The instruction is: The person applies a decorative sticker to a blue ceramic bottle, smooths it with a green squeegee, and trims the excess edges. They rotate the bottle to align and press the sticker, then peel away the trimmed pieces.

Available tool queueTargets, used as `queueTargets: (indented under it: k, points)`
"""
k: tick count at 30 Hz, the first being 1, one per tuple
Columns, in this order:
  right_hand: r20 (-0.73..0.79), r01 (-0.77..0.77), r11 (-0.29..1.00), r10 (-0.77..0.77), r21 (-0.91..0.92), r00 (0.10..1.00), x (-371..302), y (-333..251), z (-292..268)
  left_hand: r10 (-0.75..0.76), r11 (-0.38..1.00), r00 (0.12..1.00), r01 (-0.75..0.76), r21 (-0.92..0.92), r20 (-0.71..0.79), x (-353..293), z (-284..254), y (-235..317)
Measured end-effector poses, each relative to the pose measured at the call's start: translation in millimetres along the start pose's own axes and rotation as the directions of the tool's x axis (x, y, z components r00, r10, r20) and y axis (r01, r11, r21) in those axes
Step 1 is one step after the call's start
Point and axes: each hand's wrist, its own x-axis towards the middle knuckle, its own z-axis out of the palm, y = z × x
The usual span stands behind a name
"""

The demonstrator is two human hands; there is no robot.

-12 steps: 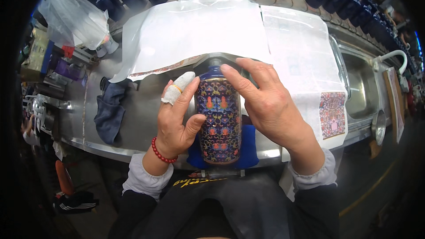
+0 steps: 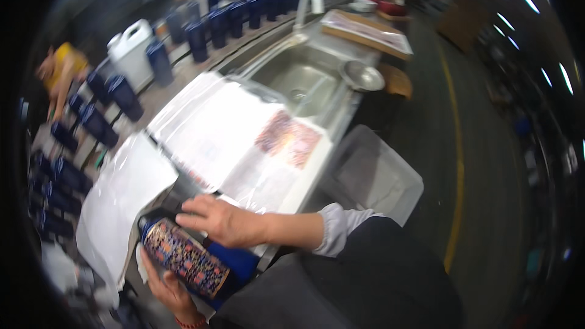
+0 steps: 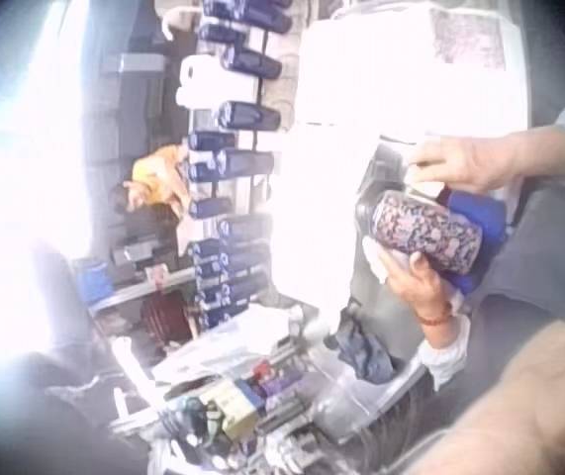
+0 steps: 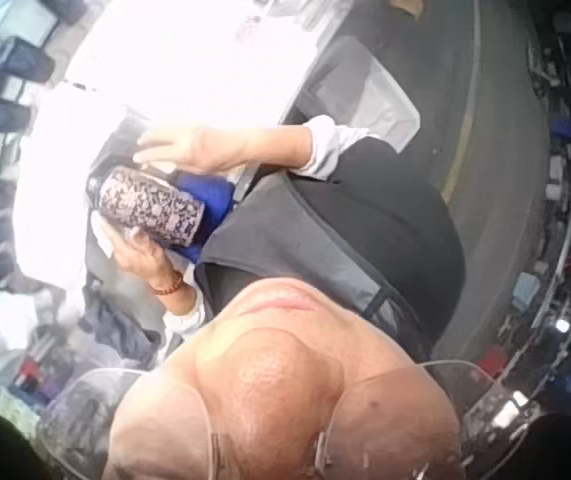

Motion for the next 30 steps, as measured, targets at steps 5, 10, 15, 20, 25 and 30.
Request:
queueTargets:
  k: [5,10,15,20,25,30]
  points:
    - [-0.033,-0.078,0.997,0.077,-0.017,0.996,-55,-11,3,0.062,0.998,0.997,-0.060,0.032,-0.045,2,0,9]
    - [-0.060,-0.039,0.994,0.033,-0.104,0.998,-90,-22,-25,0.080,0.991,0.994,-0.072,0.111,-0.071,15,1,36]
    - [-0.087,-0.063,0.996,0.057,-0.066,0.995,-97,-17,-49,-0.007,0.997,0.999,0.011,0.081,-0.052,37,2,60]
    - [-0.103,-0.071,0.997,0.072,0.009,0.992,-101,-17,-67,-0.055,0.989,0.998,0.054,0.135,0.005,50,-7,90]
    - [-0.095,-0.060,0.997,0.064,0.048,0.993,-99,-19,-85,-0.159,0.981,0.987,0.154,0.122,0.034,59,-10,119]
    - [-0.097,-0.041,0.996,0.049,0.080,0.994,-100,-19,-99,-0.216,0.970,0.976,0.209,0.127,0.038,63,-10,144]
